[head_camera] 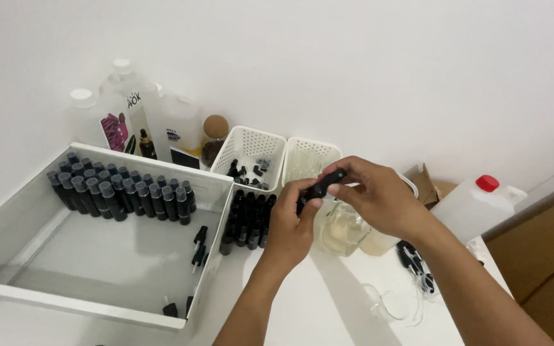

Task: Assembling small spray bottles by attaching spray heads to the bottle bodies.

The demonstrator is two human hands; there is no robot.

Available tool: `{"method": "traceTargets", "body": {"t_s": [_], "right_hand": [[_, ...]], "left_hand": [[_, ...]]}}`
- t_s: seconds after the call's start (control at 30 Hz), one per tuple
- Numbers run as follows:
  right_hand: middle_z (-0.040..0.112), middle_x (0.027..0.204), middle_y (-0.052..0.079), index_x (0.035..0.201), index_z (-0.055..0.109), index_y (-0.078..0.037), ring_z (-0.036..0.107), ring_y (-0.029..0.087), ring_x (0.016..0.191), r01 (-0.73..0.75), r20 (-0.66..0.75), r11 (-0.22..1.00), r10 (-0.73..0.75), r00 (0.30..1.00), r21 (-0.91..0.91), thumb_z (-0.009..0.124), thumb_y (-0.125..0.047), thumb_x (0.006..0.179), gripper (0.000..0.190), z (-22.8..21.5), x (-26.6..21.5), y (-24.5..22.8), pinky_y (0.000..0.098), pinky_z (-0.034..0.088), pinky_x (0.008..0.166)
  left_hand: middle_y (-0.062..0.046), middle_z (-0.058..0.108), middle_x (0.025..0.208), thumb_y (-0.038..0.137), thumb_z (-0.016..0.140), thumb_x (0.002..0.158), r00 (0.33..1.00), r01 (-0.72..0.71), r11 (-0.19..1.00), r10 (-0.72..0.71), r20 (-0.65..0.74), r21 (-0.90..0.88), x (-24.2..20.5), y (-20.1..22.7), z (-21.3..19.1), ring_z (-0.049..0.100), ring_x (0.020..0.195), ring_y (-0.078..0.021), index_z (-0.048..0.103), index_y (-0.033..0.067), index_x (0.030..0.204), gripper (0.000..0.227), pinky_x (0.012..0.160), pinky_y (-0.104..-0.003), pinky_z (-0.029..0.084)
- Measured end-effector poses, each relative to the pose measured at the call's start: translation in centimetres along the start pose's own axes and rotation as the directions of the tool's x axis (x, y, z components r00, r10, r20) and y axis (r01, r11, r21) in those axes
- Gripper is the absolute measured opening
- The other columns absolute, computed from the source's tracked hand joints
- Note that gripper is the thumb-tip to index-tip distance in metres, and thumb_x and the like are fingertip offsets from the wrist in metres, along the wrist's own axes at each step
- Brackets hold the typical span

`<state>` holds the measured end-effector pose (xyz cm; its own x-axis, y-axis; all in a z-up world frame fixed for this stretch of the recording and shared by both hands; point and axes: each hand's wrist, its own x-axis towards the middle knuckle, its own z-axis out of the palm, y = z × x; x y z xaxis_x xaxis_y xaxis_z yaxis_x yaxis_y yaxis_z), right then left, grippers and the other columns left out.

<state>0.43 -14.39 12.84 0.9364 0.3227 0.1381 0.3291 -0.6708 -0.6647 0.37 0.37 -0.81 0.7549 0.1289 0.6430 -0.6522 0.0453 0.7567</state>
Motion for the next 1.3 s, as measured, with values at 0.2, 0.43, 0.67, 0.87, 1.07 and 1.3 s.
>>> {"method": "traceTargets", "body": {"t_s": [0.2,0.43,0.67,0.87,1.07,1.3], "right_hand": [[0.079,0.091,-0.007,0.108,0.077,-0.027,0.079,0.016,0.092,-0.247,-0.097,0.892,0.228,0.969,-0.379,0.066,-0.055,0.090,0.036,0.9,1.4,-0.9,0.0379,0.051,0.090],[0.074,0.076,0.013,0.086,0.078,-0.007,0.076,0.033,0.081,-0.170,-0.131,0.892,0.126,0.983,-0.420,0.069,-0.053,0.090,0.047,1.9,2.5,0.7,0.0432,0.058,0.071],[0.076,0.079,0.018,0.087,0.081,-0.009,0.075,0.041,0.090,-0.295,-0.098,0.801,0.287,0.953,-0.522,0.043,-0.062,0.100,0.067,2.3,2.2,-0.8,0.0473,0.058,0.076],[0.077,0.095,0.022,0.109,0.076,-0.010,0.073,0.045,0.104,-0.289,-0.005,0.802,0.337,0.942,-0.523,0.027,-0.067,0.102,0.075,1.8,0.4,-4.2,0.0551,0.056,0.087],[0.076,0.103,0.018,0.125,0.066,-0.010,0.078,0.034,0.084,0.003,-0.013,0.970,-0.007,1.000,-0.244,0.055,-0.020,0.100,0.029,1.6,0.3,-1.9,0.0476,0.060,0.076],[0.074,0.088,0.014,0.105,0.073,-0.004,0.076,0.034,0.089,-0.167,-0.102,0.847,0.134,0.986,-0.505,0.054,-0.050,0.104,0.050,2.6,0.9,-1.9,0.0479,0.061,0.075]], "left_hand": [[-0.013,0.065,0.112,0.028,0.059,0.103,0.999,0.006,0.999,-0.004,-0.050,0.040,0.2,0.6,0.2,0.065,0.107,-0.0305,0.062,0.0058,0.126,0.031,0.097,-0.041,0.052],[-0.013,0.063,0.109,0.016,0.061,0.102,0.999,0.028,0.999,-0.027,-0.042,0.033,0.2,0.6,0.4,0.065,0.106,-0.0309,0.062,0.0051,0.123,0.024,0.096,-0.042,0.052],[-0.014,0.066,0.109,0.013,0.068,0.095,0.996,0.007,1.000,-0.006,-0.089,0.004,0.2,1.6,0.5,0.067,0.107,-0.0306,0.063,0.0045,0.124,0.031,0.097,-0.043,0.053],[-0.008,0.071,0.099,0.024,0.074,0.095,0.989,0.016,0.992,0.003,-0.150,0.123,0.4,1.1,0.5,0.071,0.100,-0.0267,0.071,0.0108,0.112,0.022,0.092,-0.039,0.055],[-0.008,0.071,0.100,0.030,0.065,0.101,0.989,0.058,0.988,-0.037,-0.146,0.142,0.4,0.3,0.6,0.071,0.101,-0.0271,0.072,0.0119,0.112,0.022,0.094,-0.040,0.054],[-0.013,0.071,0.105,0.037,0.068,0.099,0.986,0.099,0.991,-0.085,-0.144,0.090,0.2,1.1,0.2,0.068,0.105,-0.0288,0.066,0.0098,0.127,0.039,0.096,-0.043,0.052]]}}
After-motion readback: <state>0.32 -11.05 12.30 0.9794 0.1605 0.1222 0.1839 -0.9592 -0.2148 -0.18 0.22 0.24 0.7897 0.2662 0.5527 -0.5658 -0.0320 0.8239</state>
